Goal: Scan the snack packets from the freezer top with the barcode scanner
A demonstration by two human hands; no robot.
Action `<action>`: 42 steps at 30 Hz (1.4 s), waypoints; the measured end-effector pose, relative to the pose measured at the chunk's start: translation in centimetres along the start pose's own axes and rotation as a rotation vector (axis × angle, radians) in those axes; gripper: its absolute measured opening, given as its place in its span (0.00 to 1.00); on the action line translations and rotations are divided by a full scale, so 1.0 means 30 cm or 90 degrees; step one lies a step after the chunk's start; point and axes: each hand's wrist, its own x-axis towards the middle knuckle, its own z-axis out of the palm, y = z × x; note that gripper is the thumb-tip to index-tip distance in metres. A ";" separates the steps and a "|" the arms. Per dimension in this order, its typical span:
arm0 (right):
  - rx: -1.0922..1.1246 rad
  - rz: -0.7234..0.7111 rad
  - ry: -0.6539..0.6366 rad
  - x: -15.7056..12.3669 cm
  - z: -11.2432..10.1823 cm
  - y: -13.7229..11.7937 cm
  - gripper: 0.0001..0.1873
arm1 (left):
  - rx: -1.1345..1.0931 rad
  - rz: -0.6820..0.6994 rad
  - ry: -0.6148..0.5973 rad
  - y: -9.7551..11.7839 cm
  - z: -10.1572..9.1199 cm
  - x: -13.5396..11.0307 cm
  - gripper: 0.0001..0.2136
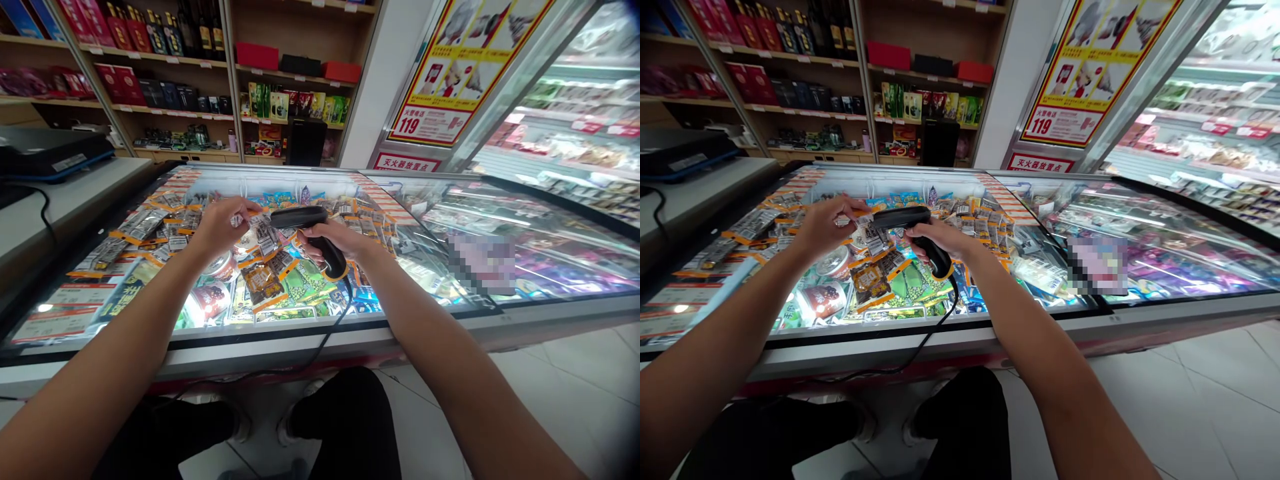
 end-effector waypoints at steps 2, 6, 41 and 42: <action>0.002 -0.006 0.004 -0.001 0.004 -0.002 0.12 | 0.019 -0.001 0.001 0.001 0.002 -0.001 0.02; -0.003 -0.007 -0.002 -0.004 0.007 -0.004 0.12 | 0.041 0.014 -0.004 -0.004 0.006 -0.002 0.03; 0.044 0.029 0.097 0.030 -0.010 0.020 0.11 | 0.127 -0.117 -0.481 0.046 -0.029 -0.048 0.25; 0.047 0.029 0.092 0.029 -0.010 0.018 0.11 | 0.102 -0.100 -0.460 0.042 -0.038 -0.045 0.22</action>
